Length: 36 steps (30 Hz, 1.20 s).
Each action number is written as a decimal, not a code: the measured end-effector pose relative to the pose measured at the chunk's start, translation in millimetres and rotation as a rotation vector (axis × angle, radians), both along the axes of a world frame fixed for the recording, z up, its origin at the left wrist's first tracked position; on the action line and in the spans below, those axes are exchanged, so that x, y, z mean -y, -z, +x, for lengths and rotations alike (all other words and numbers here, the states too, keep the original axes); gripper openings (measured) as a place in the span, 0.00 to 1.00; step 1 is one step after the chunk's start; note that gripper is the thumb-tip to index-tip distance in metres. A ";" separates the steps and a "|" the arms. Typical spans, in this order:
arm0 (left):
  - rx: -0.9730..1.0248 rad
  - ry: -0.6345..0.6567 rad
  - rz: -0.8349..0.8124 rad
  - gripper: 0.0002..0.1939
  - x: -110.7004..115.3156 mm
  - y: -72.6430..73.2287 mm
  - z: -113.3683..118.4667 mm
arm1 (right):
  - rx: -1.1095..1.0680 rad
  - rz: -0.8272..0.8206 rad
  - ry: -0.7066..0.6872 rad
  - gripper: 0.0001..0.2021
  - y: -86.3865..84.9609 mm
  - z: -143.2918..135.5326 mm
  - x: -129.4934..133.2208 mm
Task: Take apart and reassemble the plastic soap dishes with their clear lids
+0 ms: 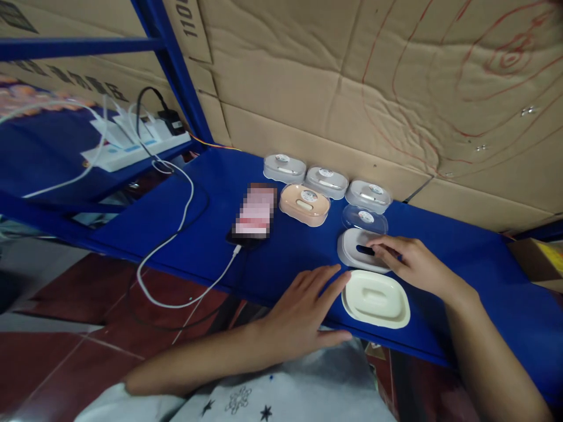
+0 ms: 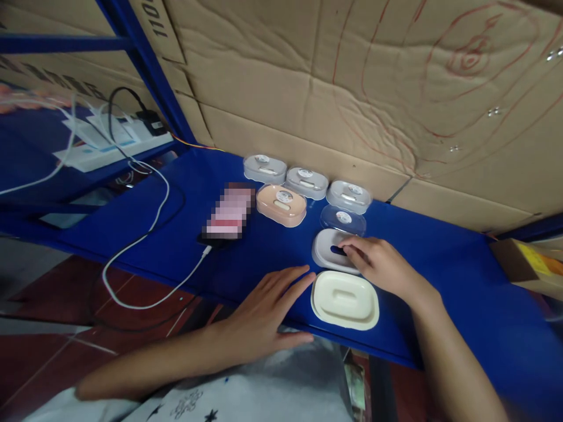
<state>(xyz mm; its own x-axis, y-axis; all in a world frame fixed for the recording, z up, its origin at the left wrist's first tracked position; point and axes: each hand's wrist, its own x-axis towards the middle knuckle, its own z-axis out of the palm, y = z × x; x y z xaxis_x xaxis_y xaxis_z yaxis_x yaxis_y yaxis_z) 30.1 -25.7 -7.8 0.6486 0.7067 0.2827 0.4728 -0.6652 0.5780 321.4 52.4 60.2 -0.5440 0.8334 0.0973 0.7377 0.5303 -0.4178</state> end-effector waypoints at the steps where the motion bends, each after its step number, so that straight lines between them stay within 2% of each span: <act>1: -0.044 0.004 0.024 0.52 -2.1 0.2 6.4 | 0.009 -0.017 -0.030 0.14 0.1 -0.1 0.6; 4: -0.120 0.042 0.045 0.53 -7.3 -0.8 19.9 | 0.018 -0.052 -0.101 0.14 0.9 -1.2 1.9; 10: -0.108 0.076 0.031 0.40 -10.7 -7.4 24.8 | 0.079 0.038 -0.192 0.16 10.7 -0.9 1.4; 16: -0.064 0.101 -0.014 0.20 -12.1 -4.3 24.1 | 0.078 0.133 -0.181 0.15 16.4 -6.8 3.3; 21: 0.161 0.046 -0.160 0.14 -12.3 -5.8 12.5 | -0.002 0.227 -0.089 0.12 3.2 -11.6 9.9; 25: 0.476 -0.090 -0.367 0.14 -17.0 -3.9 2.6 | -0.140 0.281 -0.091 0.11 -9.6 -19.1 21.7; 29: 0.915 -0.122 -0.708 0.17 -25.3 3.5 1.9 | -0.152 0.327 -0.163 0.11 -7.5 -31.9 31.4; 32: 1.116 -0.189 -0.853 0.24 -30.8 4.4 2.6 | -0.120 0.324 -0.201 0.12 1.9 -41.0 33.2; 36: 1.226 -0.279 -0.995 0.40 -33.8 -1.1 -0.3 | -0.100 0.297 -0.238 0.12 11.8 -49.1 30.8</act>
<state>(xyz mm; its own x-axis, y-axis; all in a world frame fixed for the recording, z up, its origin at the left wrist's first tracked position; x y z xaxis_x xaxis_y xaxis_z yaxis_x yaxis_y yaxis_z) 29.8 8.1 -6.6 0.2126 0.9707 -0.1120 -0.5440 0.2128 0.8117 272.3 21.6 48.4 -0.6945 0.6126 0.3774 0.5428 0.7903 -0.2841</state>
